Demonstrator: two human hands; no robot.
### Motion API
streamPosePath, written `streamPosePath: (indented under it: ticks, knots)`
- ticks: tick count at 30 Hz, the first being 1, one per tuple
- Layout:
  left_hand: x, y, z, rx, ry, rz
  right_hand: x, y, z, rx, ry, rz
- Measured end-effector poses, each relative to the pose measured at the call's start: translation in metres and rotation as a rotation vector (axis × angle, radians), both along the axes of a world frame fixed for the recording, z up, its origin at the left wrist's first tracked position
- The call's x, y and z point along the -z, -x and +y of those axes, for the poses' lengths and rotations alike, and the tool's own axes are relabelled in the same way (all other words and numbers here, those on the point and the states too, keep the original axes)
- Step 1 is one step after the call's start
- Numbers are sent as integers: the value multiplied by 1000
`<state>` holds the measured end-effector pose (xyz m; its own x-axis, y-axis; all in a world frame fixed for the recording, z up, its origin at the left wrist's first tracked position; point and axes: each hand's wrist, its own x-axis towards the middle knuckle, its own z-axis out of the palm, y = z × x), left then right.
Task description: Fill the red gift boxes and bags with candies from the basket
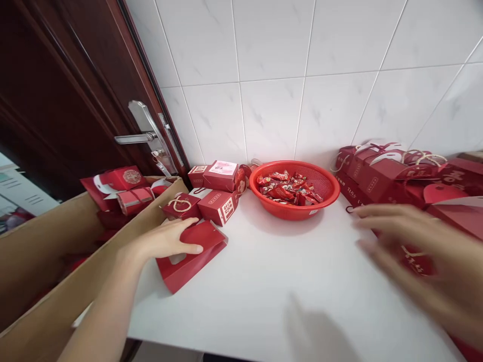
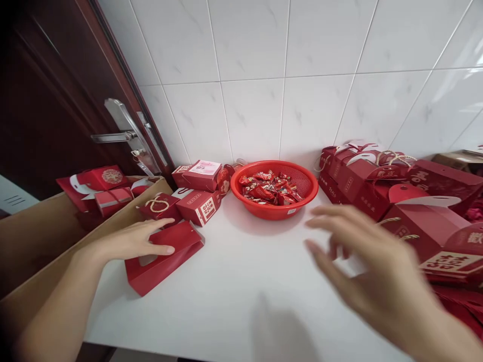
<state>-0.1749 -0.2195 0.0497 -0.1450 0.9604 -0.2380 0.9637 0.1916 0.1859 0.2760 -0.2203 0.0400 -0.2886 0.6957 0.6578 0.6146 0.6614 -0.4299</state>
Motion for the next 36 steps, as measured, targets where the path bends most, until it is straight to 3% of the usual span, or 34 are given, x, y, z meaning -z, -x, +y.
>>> streamPosePath:
  ticks: [2, 5, 9, 12, 15, 19, 26, 31, 36]
  knots:
    - [9, -7, 2, 44, 112, -36, 23, 48, 0, -190, 191, -97]
    - [21, -22, 1, 95, 107, -62, 59, 100, 12, -289, 526, -168]
    - [34, -55, -7, 129, 27, -108, 95, 143, 40, -305, 754, -34]
    - [41, -78, -13, 129, -5, -159, 107, 160, 59, -385, 909, 152]
    - [42, -90, -15, 125, -66, -213, 103, 161, 71, -373, 911, 279]
    - [39, -99, -13, 136, -187, -270, 82, 142, 83, -308, 781, 264]
    - [49, -116, -3, 162, -469, -363, 47, 118, 83, -421, 776, 308]
    - [57, -121, 9, 181, -592, -461, 31, 107, 77, -427, 539, 137]
    - [48, -121, 33, 234, -759, -612, 18, 99, 73, -342, 386, 19]
